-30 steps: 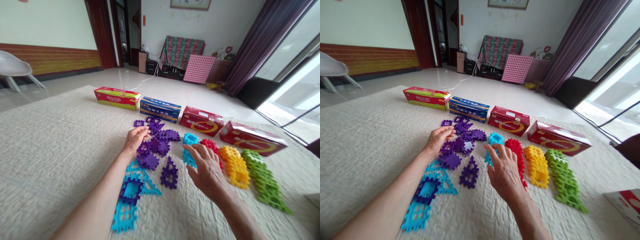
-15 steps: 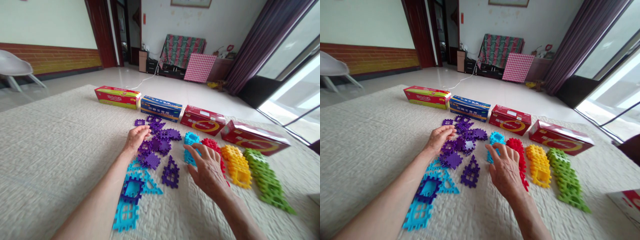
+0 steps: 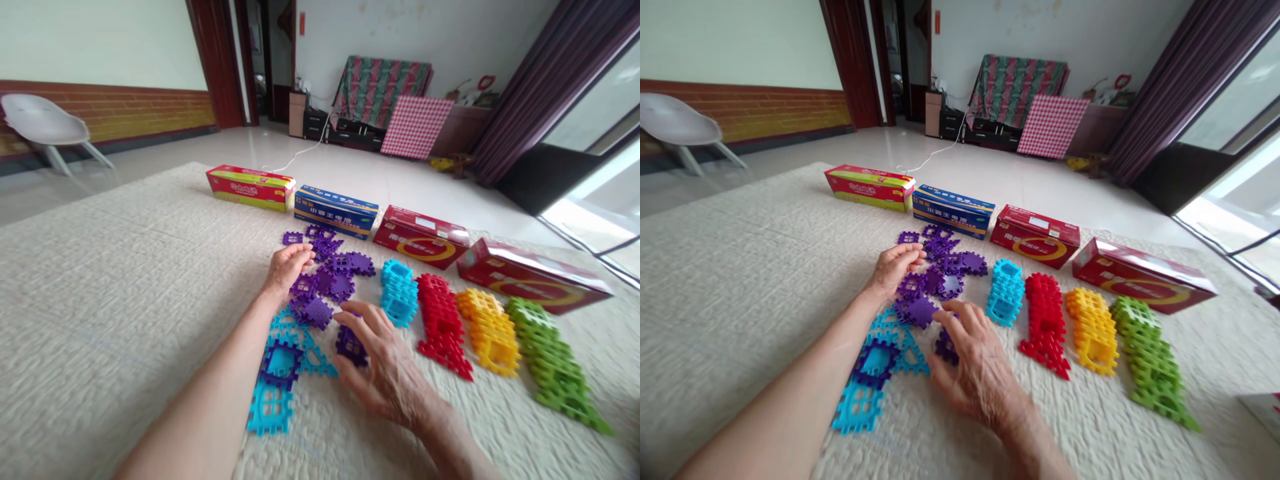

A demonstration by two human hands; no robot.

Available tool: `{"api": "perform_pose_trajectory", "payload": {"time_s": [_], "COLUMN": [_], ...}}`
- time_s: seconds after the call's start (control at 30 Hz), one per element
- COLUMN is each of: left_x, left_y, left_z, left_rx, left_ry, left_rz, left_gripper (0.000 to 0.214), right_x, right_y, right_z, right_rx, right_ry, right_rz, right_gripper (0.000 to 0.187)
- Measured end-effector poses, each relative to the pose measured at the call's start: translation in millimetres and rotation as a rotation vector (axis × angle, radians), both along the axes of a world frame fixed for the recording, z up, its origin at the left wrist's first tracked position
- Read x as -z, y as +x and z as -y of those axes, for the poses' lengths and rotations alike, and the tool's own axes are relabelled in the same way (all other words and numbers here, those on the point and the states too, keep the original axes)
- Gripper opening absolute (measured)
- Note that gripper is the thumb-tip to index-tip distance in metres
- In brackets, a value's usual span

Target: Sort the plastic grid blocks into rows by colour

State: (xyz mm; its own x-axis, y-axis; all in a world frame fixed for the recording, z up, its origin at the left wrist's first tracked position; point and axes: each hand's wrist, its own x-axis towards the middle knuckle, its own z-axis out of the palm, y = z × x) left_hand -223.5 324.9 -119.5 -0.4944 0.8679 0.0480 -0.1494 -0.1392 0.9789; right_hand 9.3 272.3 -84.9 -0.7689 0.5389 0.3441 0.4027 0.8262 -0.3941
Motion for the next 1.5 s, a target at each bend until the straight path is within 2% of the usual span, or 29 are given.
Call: {"api": "perform_pose_trajectory", "payload": {"time_s": [0.13,0.3,0.7,0.93,1.5], "left_x": [-1.0,-0.7,-1.6,-0.3,-1.7], "left_y": [-0.1,0.2,0.8,1.3,2.7], "left_z": [-0.2,1.0,3.4,2.8,18.2], "left_rx": [-0.002,0.000,-0.010,-0.003,0.083], "left_ry": [0.000,0.010,0.001,-0.004,-0.027], "left_rz": [0.010,0.007,-0.020,-0.057,-0.098], "left_gripper": [0.031,0.031,0.034,0.028,0.030], "right_x": [15.2,25.4,27.9,22.5,22.0], "right_y": [0.2,2.6,-3.3,-3.4,-5.9], "right_z": [1.2,-3.8,-6.2,-3.5,-3.1], "right_rx": [0.072,0.098,0.123,0.089,0.136], "right_ry": [0.023,0.006,0.054,0.034,0.034], "right_rz": [-0.009,-0.036,-0.101,-0.046,-0.040], "right_gripper": [0.052,0.046,0.035,0.046,0.040]}}
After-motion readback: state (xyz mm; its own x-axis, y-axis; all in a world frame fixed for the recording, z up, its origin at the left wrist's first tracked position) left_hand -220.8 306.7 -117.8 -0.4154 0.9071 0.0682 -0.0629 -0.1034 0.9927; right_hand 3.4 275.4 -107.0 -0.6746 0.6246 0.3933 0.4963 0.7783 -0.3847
